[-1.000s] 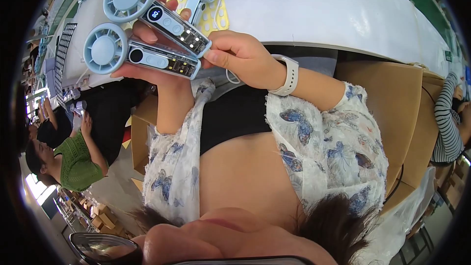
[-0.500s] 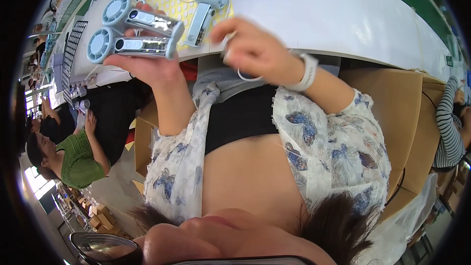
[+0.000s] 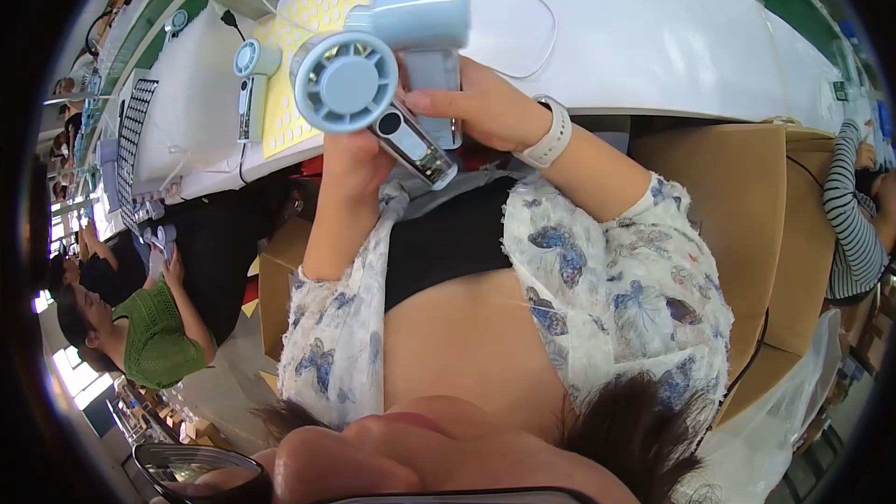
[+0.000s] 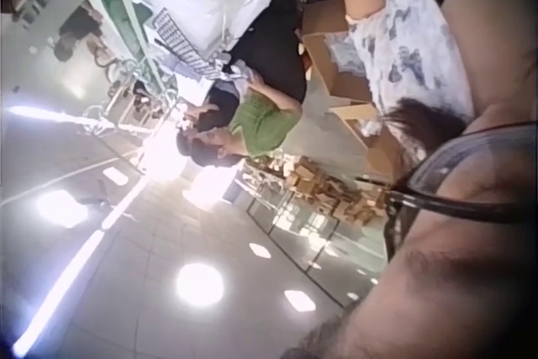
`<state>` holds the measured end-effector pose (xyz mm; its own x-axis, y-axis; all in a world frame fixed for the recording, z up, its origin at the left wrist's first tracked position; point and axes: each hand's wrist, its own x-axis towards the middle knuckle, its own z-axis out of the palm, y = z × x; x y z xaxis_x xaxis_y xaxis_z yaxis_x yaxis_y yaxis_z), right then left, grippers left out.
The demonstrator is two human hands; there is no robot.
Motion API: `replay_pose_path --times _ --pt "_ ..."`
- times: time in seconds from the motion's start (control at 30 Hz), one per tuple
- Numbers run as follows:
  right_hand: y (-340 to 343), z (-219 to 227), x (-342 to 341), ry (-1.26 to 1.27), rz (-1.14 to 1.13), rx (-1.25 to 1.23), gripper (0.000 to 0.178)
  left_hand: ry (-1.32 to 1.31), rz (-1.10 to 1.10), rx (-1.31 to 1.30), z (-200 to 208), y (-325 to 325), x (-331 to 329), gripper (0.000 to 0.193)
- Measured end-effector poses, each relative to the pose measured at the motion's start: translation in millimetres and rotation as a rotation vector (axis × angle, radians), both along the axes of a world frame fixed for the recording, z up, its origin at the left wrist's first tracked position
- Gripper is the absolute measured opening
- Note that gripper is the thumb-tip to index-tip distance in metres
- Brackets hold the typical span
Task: The person assembles handheld fans by hand, combining a fan casing, a circuit board, a battery, and a lanyard, then inspects each completed fan before packaging it.
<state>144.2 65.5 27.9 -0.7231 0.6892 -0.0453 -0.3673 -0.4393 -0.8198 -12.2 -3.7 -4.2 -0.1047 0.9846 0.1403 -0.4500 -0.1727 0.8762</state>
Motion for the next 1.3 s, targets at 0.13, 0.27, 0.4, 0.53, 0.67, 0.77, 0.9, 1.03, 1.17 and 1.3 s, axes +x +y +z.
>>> replay_pose_path --times 0.13,0.27,0.4,0.53,0.67,0.77,0.9,1.03,1.17,1.3 --pt "10.4 -6.6 31.8 -0.293 0.177 0.201 0.053 0.04 -0.027 -0.015 16.9 1.6 -14.3 0.079" --pt "21.6 -12.1 42.5 -0.277 0.186 0.177 0.051 -0.292 -0.132 -0.05 13.8 0.2 -26.3 0.071" --pt "16.7 -17.7 31.6 0.035 0.06 -0.017 0.047 -0.251 -0.091 -0.1 12.5 -3.4 -10.3 0.059" --pt "6.4 -11.7 30.0 -0.042 0.021 0.021 0.043 -0.135 -0.105 -0.1 17.8 -10.0 -6.2 0.052" --pt "6.8 -16.5 33.0 -0.062 0.056 0.117 0.041 -0.109 -0.12 -0.112 21.8 -10.4 -0.8 0.051" --pt "6.3 -20.7 35.4 -0.095 0.04 0.145 0.04 -0.098 -0.126 -0.104 18.2 -11.5 1.2 0.051" --pt "3.2 -16.6 39.3 -0.053 0.142 0.199 0.037 -0.078 -0.13 -0.084 15.0 -11.3 0.7 0.05" --pt "0.0 -20.7 34.6 -0.07 0.069 0.141 0.037 -0.072 -0.113 -0.121 16.0 -11.2 3.2 0.049" --pt "0.4 -25.4 35.6 0.026 0.102 0.018 0.036 -0.084 -0.138 -0.121 13.8 -11.3 5.5 0.047" --pt "-0.5 -25.9 35.7 -0.002 0.082 0.056 0.036 -0.07 -0.115 -0.162 11.5 -10.7 6.9 0.047"
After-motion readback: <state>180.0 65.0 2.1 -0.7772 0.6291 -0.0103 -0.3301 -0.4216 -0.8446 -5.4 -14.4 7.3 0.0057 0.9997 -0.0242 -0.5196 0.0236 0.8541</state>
